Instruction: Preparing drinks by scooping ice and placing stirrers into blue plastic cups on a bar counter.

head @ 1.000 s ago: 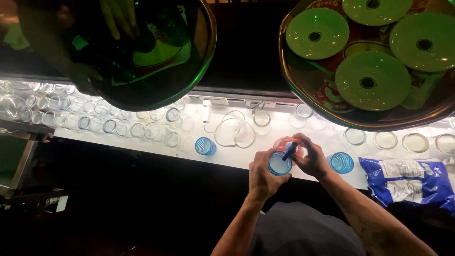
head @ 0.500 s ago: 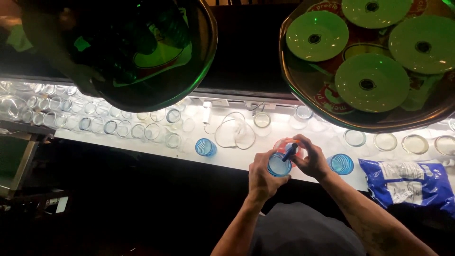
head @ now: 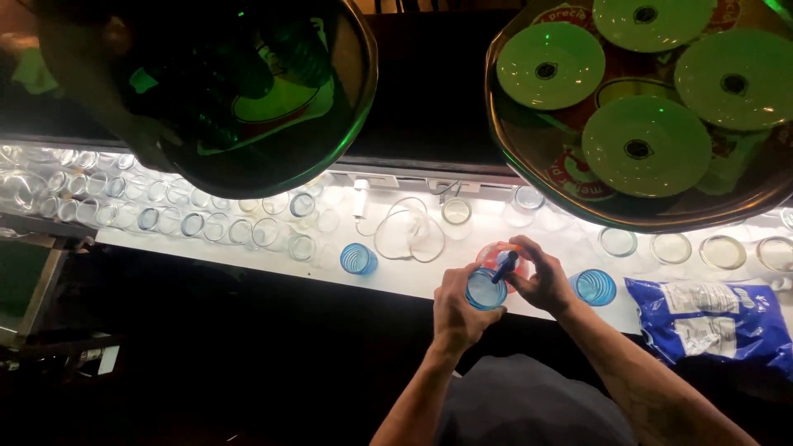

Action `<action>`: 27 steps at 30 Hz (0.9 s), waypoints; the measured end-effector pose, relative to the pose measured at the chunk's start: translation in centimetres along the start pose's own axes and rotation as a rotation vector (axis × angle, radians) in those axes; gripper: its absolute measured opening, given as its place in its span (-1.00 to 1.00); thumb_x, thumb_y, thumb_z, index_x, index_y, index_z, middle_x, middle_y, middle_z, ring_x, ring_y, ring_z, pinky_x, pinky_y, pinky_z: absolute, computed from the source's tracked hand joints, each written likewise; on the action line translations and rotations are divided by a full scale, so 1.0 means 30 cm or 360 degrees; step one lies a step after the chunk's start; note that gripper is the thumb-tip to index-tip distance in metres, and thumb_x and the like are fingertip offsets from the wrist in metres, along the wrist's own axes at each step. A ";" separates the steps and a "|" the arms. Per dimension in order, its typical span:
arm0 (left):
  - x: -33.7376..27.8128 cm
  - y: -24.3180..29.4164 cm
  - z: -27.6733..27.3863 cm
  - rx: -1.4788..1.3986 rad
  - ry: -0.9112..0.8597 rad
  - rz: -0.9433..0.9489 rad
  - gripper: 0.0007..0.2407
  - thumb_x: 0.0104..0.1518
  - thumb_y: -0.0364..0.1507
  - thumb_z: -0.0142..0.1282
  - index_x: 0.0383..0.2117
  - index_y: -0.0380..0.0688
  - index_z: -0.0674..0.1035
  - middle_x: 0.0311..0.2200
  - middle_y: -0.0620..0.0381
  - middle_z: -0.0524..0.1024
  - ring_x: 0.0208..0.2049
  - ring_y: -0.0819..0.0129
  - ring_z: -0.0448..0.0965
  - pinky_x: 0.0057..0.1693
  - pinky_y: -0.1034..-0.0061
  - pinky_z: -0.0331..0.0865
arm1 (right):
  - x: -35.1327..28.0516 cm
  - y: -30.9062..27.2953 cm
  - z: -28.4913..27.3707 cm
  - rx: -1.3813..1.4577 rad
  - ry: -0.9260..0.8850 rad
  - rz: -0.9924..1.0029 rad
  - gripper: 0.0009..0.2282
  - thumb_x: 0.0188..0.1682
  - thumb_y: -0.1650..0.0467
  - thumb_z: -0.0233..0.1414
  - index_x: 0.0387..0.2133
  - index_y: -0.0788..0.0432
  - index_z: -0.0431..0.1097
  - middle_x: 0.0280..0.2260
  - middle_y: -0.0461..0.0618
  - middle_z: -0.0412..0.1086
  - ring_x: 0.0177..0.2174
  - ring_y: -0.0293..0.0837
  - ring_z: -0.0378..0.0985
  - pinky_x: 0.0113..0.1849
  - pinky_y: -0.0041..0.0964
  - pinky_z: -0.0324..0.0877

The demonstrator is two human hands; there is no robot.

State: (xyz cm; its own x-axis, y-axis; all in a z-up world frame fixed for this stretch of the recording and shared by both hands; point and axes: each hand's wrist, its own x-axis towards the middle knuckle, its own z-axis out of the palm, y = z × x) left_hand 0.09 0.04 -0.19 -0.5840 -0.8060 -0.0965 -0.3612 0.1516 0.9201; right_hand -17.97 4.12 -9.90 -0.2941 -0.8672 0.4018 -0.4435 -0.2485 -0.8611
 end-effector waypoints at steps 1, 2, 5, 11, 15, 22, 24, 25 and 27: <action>-0.003 -0.004 0.003 0.0004 0.0000 -0.0001 -0.42 -0.28 -0.45 0.30 -0.04 -0.25 0.31 -0.24 -0.08 0.29 -0.17 0.02 0.41 -0.05 0.22 0.35 | -0.009 0.017 0.000 0.0003 0.0001 0.0000 -0.44 -0.42 0.46 0.24 -0.07 0.17 0.23 -0.53 0.10 0.44 -0.43 0.10 0.54 -0.26 0.11 0.39; -0.006 -0.007 0.006 0.0032 0.0002 -0.0034 -0.40 -0.31 -0.42 0.31 -0.04 -0.25 0.33 -0.24 -0.07 0.30 -0.17 0.00 0.42 -0.04 0.22 0.34 | -0.018 0.033 0.000 -0.0043 0.0003 -0.0013 -0.36 -0.40 0.44 0.22 0.02 0.18 0.11 -0.50 0.14 0.42 -0.40 0.13 0.52 -0.26 0.13 0.37; -0.003 -0.012 -0.001 0.0057 0.0026 -0.0064 -0.38 -0.35 -0.37 0.32 -0.05 -0.25 0.35 -0.24 -0.06 0.32 -0.16 -0.02 0.43 -0.03 0.22 0.33 | 0.005 0.025 0.009 -0.0032 -0.0007 -0.0035 -0.20 -0.38 0.45 0.18 0.16 0.21 -0.15 -0.46 0.20 0.40 -0.37 0.17 0.49 -0.24 0.17 0.34; -0.010 -0.050 -0.015 0.0094 -0.0030 -0.0075 -0.35 -0.41 -0.28 0.31 -0.05 -0.17 0.37 -0.22 -0.03 0.34 -0.12 -0.01 0.42 0.01 0.22 0.31 | -0.022 0.021 0.007 -0.0090 -0.0006 0.0126 -0.14 -0.50 0.56 0.16 0.16 0.25 -0.19 -0.34 0.14 0.43 -0.26 0.17 0.46 -0.12 0.10 0.28; -0.020 0.001 -0.059 0.0309 -0.0090 -0.0215 -0.49 -0.44 -0.30 0.24 -0.20 0.00 0.46 -0.31 0.07 0.40 -0.33 0.24 0.44 -0.20 0.47 0.33 | 0.001 -0.055 0.037 -0.0217 -0.0024 -0.0067 -0.65 -0.39 0.53 0.18 -0.28 0.19 0.31 -0.27 0.02 0.36 -0.27 -0.08 0.41 -0.24 -0.33 0.35; -0.021 0.068 -0.357 0.0304 0.0443 -0.0050 -0.39 -0.49 -0.30 0.41 -0.15 -0.07 0.45 -0.24 0.17 0.49 -0.23 0.32 0.51 -0.15 0.51 0.39 | -0.011 -0.015 0.017 -0.0188 -0.0266 0.0199 -0.69 -0.40 0.49 0.21 -0.34 0.05 0.37 -0.27 -0.04 0.46 -0.31 -0.15 0.57 -0.29 -0.39 0.43; 0.009 0.150 -0.483 0.0398 0.0675 -0.0024 -0.37 -0.47 -0.33 0.44 -0.13 -0.07 0.41 -0.15 0.13 0.49 -0.12 0.22 0.50 -0.11 0.40 0.42 | -0.013 -0.025 -0.013 0.0048 -0.0338 0.0417 -0.85 -0.35 0.44 0.18 -0.48 0.13 0.44 -0.37 -0.07 0.53 -0.35 -0.17 0.58 -0.26 -0.26 0.44; 0.044 0.183 -0.536 0.0399 0.0676 -0.0011 -0.37 -0.47 -0.33 0.44 -0.13 -0.07 0.41 -0.15 0.13 0.49 -0.12 0.22 0.50 -0.11 0.40 0.42 | -0.016 -0.051 -0.013 0.0046 -0.0330 0.0409 -0.85 -0.35 0.44 0.18 -0.48 0.13 0.44 -0.37 -0.07 0.53 -0.35 -0.17 0.58 -0.26 -0.26 0.44; 0.115 0.251 -0.640 0.0391 0.0962 -0.0077 -0.36 -0.52 -0.34 0.44 -0.12 -0.02 0.45 -0.21 0.21 0.49 -0.22 0.35 0.46 -0.09 0.49 0.35 | -0.021 -0.104 -0.018 -0.0194 -0.0287 0.0243 -0.65 -0.44 0.55 0.21 -0.33 0.11 0.38 -0.26 0.03 0.48 -0.15 -0.07 0.53 -0.14 -0.19 0.43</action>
State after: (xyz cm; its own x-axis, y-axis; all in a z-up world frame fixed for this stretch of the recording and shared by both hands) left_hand 9.32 -12.59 13.70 -0.0767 -0.9840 0.1607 -0.5741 0.1753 0.7998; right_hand -16.86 5.67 -7.28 -0.2149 -0.9562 0.1986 -0.5074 -0.0645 -0.8593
